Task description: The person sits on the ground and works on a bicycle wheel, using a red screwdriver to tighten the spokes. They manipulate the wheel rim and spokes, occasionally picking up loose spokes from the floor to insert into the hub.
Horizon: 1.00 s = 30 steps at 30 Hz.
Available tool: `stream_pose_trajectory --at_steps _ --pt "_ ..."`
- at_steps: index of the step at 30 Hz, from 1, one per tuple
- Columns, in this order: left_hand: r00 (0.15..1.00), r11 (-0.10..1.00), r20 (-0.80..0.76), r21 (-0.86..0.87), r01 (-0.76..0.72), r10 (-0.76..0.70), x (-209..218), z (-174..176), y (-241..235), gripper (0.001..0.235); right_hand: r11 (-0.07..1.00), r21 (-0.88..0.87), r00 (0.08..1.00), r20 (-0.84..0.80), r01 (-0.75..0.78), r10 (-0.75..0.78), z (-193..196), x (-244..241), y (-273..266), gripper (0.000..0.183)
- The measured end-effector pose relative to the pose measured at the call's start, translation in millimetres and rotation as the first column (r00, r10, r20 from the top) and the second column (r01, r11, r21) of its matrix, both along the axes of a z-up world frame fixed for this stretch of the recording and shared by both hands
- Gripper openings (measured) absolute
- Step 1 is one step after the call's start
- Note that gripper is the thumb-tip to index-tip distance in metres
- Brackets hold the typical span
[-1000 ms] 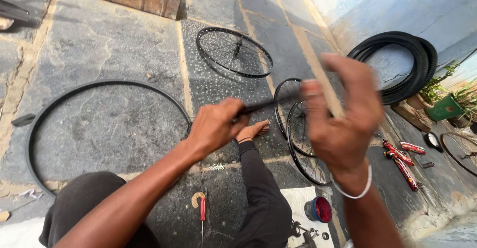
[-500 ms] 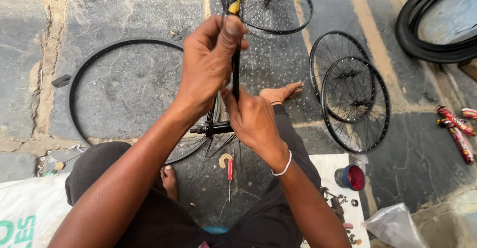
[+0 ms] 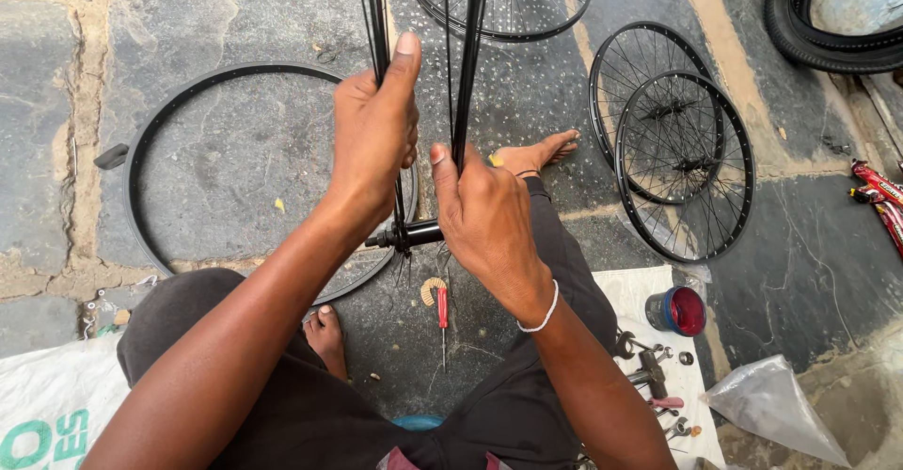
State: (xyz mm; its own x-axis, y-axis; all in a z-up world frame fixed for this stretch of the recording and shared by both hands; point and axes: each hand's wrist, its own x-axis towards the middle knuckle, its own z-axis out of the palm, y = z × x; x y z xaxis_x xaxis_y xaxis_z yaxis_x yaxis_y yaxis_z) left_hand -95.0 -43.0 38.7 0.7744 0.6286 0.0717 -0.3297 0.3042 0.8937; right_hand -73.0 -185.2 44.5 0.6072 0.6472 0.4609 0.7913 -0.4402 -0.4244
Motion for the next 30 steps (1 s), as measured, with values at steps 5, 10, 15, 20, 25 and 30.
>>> stream_pose_trajectory --at_steps 5,10,15,20,25,30 --pt "0.995 0.982 -0.039 0.171 -0.080 0.088 3.9 -6.9 -11.8 0.060 0.991 -0.082 0.992 -0.059 0.106 -0.111 -16.0 8.6 0.3 0.037" --pt "0.996 0.967 -0.048 0.245 -0.062 0.076 -1.9 -6.8 -8.9 0.063 0.995 -0.100 0.930 -0.362 0.023 -0.058 -11.9 47.9 -2.4 0.082" --pt "0.995 0.957 -0.028 0.276 -0.083 0.095 -7.6 -1.5 -2.9 0.063 0.994 -0.106 0.728 -0.682 0.000 -0.073 -3.6 42.0 -9.9 0.111" --pt "0.995 0.959 -0.032 0.271 -0.086 0.098 -12.1 4.6 0.9 0.062 0.997 0.072 0.623 -0.779 -0.024 0.071 -9.7 40.5 -8.4 0.099" --pt "0.992 0.948 -0.030 0.301 -0.109 0.124 -12.7 5.8 4.5 0.062 0.975 0.191 0.609 -0.762 -0.112 0.220 -16.7 44.9 -9.0 0.080" --pt "0.996 0.970 0.002 0.230 -0.083 0.085 -10.2 5.8 7.5 0.060 0.971 0.153 0.715 -0.657 -0.184 0.239 -15.0 40.6 -6.5 0.058"
